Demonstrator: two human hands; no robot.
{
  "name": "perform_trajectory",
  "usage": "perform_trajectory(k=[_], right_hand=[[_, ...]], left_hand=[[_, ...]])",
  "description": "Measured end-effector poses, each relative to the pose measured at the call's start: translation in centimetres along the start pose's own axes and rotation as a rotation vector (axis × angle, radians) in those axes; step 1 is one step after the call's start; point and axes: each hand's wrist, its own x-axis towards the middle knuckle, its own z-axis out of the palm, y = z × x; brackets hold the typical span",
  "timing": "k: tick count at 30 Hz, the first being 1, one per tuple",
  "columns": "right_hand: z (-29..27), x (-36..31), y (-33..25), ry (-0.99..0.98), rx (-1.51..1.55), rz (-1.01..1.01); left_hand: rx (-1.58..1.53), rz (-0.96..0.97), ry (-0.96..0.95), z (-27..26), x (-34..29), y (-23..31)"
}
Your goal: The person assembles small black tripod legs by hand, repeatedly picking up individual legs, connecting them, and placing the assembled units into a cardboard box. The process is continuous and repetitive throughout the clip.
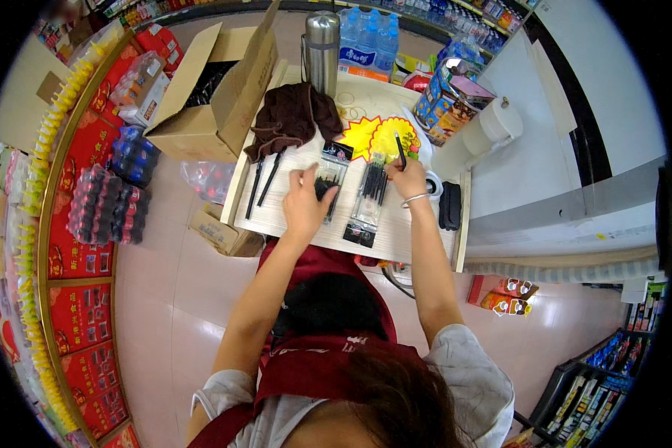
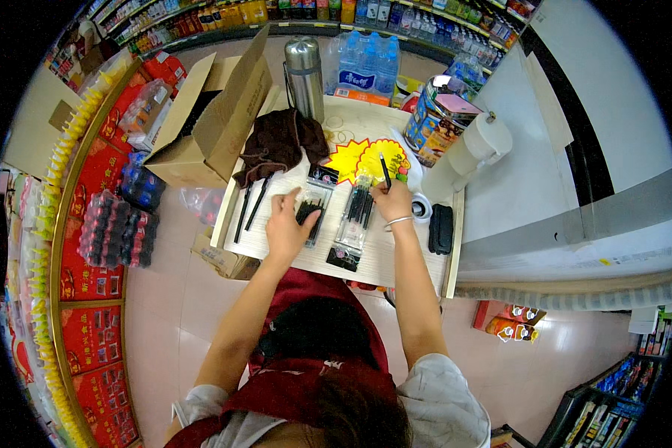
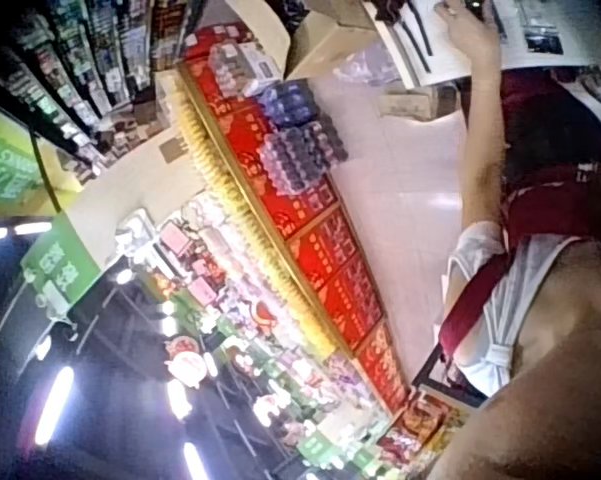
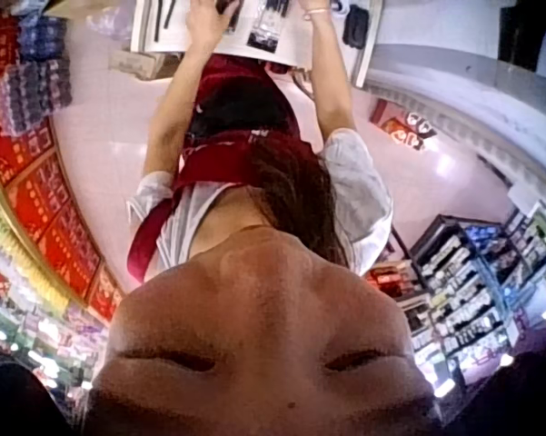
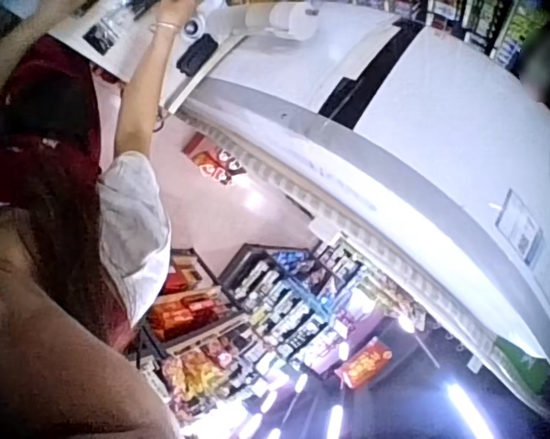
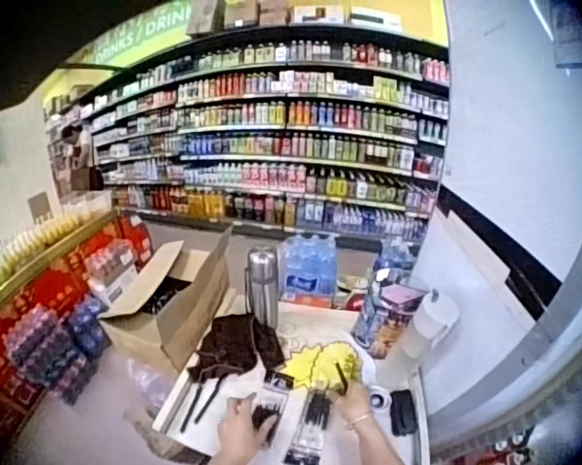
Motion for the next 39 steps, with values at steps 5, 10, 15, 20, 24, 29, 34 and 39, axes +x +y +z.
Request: perform_trajectory(k=[5,10,15,20,24,29,34,39], right_hand=[[-1.6,0.8,-2.4,-0.141,0.498,0.329],[-2.5,2.4,-4.4,0.003,0.570,0.085],[-5.7,3.0,-9.4,0.132,0.678,-0.064],[-5.7,1.6,-10.2,0.303,0.910,-0.144],[-4.1,-0.3,-9.9,-0.006,1.035,0.041],[-0.3,-2.1,-8.3,-0.268,1.022,0.132],[2.1,-4.3,-8.3,-0.388,1.007,0.179],[3.0,-6.2,-9.9,-0.389,0.973,0.246]], left_hand=[[-0.303,0.028,-0.332,1.1,-2.8,1.5],[-0.006,0.369,-0.384,2.7,-4.1,2.5],[-0.080,0.273,-0.438,2.8,-4.1,2.3],[-0.243,0.080,-0.138,2.1,-0.9,0.1],[-0.059,0.064,-0.044,2.2,1.4,-4.9],[0.037,0.206,0.099,1.6,1.6,-4.2],[-0.523,0.049,-0.174,-1.1,0.6,0.3],[-0.579,-0.110,-0.398,-1.1,0.0,-1.1]])
